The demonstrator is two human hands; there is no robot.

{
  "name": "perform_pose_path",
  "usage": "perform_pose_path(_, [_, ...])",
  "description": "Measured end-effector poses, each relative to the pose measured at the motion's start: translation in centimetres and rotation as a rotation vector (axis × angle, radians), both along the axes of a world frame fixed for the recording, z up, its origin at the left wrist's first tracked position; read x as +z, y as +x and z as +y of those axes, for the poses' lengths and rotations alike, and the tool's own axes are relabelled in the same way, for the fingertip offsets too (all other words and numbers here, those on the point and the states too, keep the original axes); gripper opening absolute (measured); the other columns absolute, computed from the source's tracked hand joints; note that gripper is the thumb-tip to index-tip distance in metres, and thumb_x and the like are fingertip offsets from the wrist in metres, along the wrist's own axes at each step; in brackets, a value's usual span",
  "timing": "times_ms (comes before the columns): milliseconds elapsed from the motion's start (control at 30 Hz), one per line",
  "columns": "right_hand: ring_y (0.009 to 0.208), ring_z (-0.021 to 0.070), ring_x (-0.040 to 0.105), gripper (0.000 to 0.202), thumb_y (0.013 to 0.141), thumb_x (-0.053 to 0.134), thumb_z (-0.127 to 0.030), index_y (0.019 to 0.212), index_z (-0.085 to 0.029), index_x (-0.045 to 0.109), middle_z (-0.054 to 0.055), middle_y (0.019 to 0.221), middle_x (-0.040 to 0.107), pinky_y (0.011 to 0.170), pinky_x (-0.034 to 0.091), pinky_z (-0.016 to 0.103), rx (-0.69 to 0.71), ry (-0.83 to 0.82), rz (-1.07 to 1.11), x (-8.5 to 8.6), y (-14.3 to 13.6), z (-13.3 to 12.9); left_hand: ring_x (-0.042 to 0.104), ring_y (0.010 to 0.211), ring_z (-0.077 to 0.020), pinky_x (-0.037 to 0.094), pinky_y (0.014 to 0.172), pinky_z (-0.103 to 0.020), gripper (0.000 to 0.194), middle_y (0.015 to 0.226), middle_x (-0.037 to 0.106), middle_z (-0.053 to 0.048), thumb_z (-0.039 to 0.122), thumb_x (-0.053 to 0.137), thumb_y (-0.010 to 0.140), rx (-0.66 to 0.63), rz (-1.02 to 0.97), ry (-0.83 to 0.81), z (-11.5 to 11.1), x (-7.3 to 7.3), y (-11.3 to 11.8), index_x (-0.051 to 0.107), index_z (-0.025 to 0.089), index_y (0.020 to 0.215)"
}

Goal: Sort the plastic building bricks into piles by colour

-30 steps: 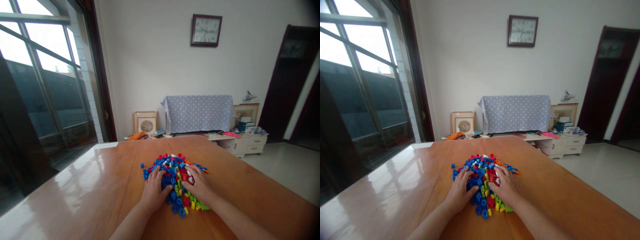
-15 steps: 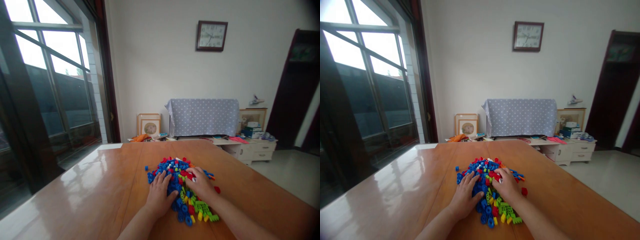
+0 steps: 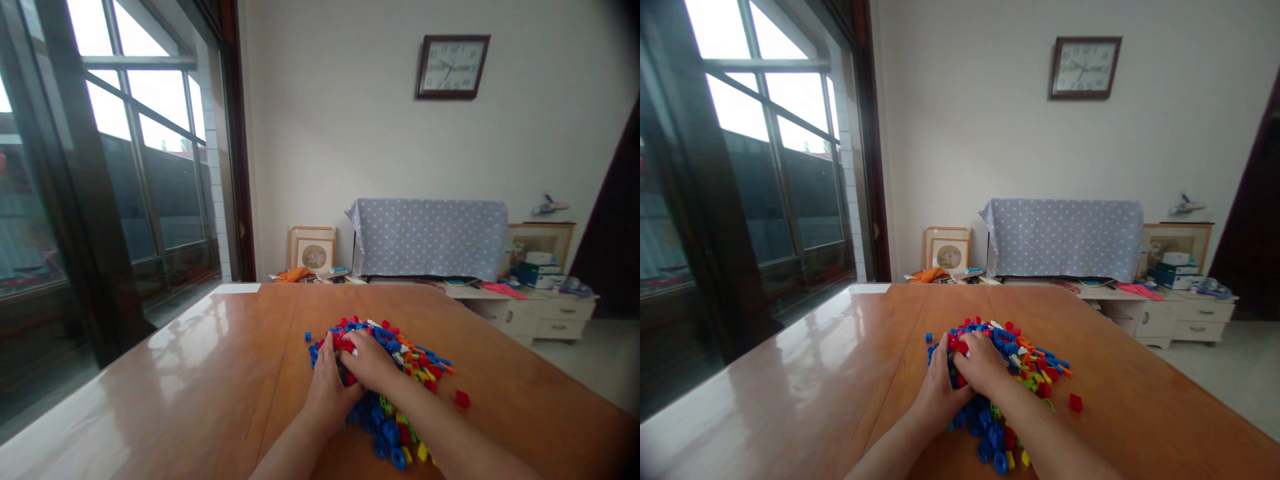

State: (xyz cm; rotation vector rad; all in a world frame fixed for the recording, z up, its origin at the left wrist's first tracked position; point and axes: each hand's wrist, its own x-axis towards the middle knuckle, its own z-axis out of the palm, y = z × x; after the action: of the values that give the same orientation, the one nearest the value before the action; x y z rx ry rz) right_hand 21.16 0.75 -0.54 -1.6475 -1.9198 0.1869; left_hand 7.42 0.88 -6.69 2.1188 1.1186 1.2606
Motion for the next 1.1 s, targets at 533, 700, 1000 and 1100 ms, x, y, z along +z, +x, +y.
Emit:
perform_pose_path(533, [0.101,0.0229,0.064,0.027,0.087,0.057,-0.042,0.102,-0.024,0.069,0.007,0.106,0.073,0.080,0.041,0.029,-0.065,-0.146,-0.150,-0.6,4.5,-1.0,0.033,0.144,-0.0331,0.029,0.117,-0.047,0.085,0.154,0.039,-0.016,0.051,0.064,0.078,0.094,0.282,-0.104,-0.3,1.9,-1.2,0.036,0.016,0.150])
perform_pose_path(700, [0.104,0.0235,0.066,0.030,0.088,0.055,-0.041,0.110,-0.026,0.068,0.007,0.111,0.073,0.083,0.045,0.030,-0.092,-0.122,-0.097,-1.2,7.4,-2.5,0.039,0.140,-0.0310,0.032,0.115,-0.045,0.072,0.148,0.046,-0.016,0.046,0.061,0.084,0.094,0.233,-0.066,0.0,1.5,-1.1,0.041,0.016,0.146])
perform_pose_path(1000, [0.114,0.0232,0.065,0.039,0.085,0.053,-0.030,0.122,-0.023,0.063,0.009,0.121,0.070,0.097,0.048,0.037,-0.165,-0.056,0.168,-3.8,12.0,-2.7,0.053,0.124,-0.0256,0.042,0.107,-0.040,0.040,0.133,0.057,-0.010,0.034,0.054,0.091,0.071,0.205,0.027,0.0,1.7,-1.2,0.057,0.021,0.128])
perform_pose_path(1100, [0.117,0.0237,0.063,0.043,0.086,0.053,-0.031,0.127,-0.022,0.059,0.010,0.123,0.069,0.099,0.048,0.040,-0.167,-0.047,0.223,-4.0,11.7,-2.8,0.050,0.127,-0.0273,0.039,0.109,-0.043,0.039,0.136,0.056,-0.010,0.039,0.052,0.093,0.018,0.279,0.072,-0.8,2.3,-0.9,0.059,0.023,0.128])
